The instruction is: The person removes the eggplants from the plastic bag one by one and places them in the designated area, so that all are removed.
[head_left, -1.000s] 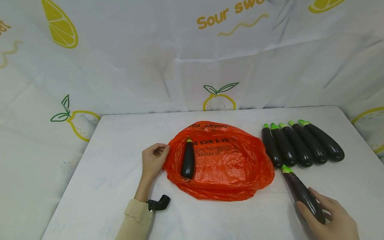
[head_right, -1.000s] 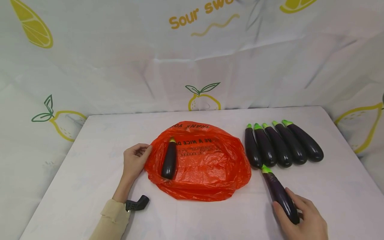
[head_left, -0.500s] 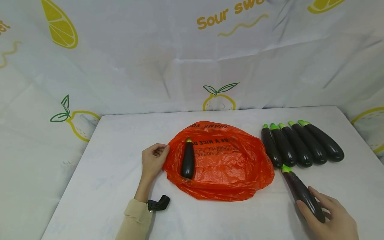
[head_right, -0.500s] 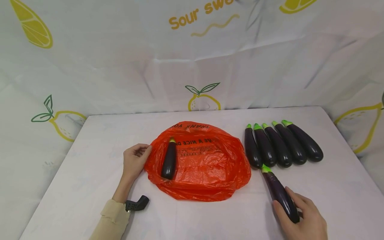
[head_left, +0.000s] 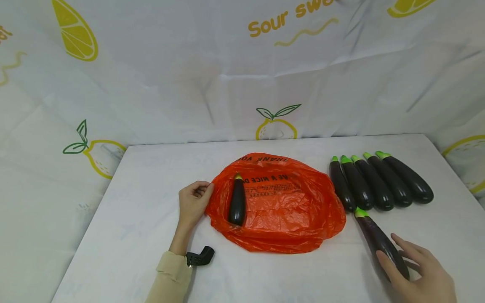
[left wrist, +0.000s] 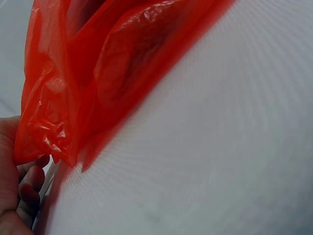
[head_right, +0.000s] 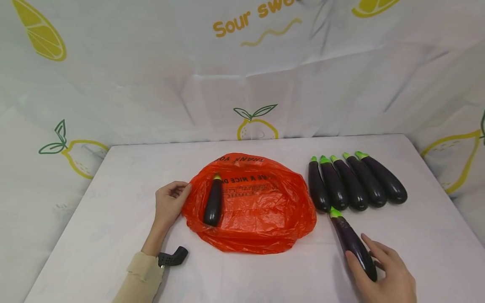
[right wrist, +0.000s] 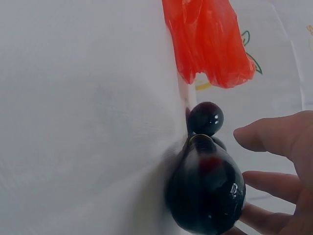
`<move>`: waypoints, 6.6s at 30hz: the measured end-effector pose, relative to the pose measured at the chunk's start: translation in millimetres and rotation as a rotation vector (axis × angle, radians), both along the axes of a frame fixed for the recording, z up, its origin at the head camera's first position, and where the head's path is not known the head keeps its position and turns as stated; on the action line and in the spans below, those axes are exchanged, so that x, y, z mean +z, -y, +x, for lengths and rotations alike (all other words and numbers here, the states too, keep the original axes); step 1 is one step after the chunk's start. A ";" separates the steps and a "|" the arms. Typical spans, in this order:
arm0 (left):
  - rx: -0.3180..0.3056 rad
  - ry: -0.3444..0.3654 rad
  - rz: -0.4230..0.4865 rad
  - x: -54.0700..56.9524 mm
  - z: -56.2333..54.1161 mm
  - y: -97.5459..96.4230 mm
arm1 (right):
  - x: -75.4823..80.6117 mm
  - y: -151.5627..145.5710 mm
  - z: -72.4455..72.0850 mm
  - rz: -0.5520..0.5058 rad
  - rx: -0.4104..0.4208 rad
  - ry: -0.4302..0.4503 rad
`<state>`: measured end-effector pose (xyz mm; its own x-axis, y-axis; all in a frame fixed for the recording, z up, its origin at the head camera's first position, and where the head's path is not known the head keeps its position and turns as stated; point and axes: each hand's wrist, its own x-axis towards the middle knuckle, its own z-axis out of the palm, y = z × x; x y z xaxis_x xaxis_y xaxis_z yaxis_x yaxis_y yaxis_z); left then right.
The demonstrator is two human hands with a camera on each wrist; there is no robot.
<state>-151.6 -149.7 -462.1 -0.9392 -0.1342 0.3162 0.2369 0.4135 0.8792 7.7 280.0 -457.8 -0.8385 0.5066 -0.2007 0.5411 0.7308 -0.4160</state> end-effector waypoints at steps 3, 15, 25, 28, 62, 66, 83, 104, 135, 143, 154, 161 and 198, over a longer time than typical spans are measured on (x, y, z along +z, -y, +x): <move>0.003 0.006 -0.006 -2.8 -1.5 0.8 | 5.2 2.9 -0.8 0.005 -0.004 -0.023; -0.012 -0.006 -0.001 -32.0 -13.5 13.6 | 19.5 15.3 -0.9 0.007 0.012 -0.172; -0.025 -0.013 0.008 -30.0 -12.6 13.7 | 25.6 22.5 -3.7 -0.046 0.098 -0.277; -0.026 -0.012 0.011 -30.1 -12.9 13.5 | 27.5 25.4 -4.4 -0.059 0.130 -0.301; -0.025 0.022 -0.002 -29.0 -12.1 13.0 | 58.3 87.6 -35.2 -0.123 0.431 -0.539; -0.021 0.024 0.003 -30.0 -12.3 13.6 | 62.8 95.7 -36.3 -0.121 0.451 -0.560; -0.033 -0.024 0.014 -32.1 -14.8 13.3 | 59.4 138.4 -60.0 -0.321 0.589 -0.529; -0.031 0.000 0.030 -32.9 -14.2 13.6 | 30.7 211.8 -99.3 -0.531 0.623 -0.469; 0.001 0.019 0.029 0.9 -0.3 0.6 | 20.2 235.7 -103.2 -0.646 0.587 -0.401; -0.004 0.002 0.023 0.8 -0.6 0.9 | 22.8 226.1 -104.5 -0.641 0.552 -0.361; -0.001 0.016 0.023 -16.2 -9.0 5.4 | 35.4 200.9 -101.3 -0.524 0.576 -0.322; -0.003 0.008 0.028 -32.3 -14.9 11.7 | 39.9 185.1 -100.8 -0.425 0.594 -0.264; -0.005 0.049 0.077 -3.8 -2.9 2.0 | 37.7 163.1 -95.1 -0.360 0.559 -0.334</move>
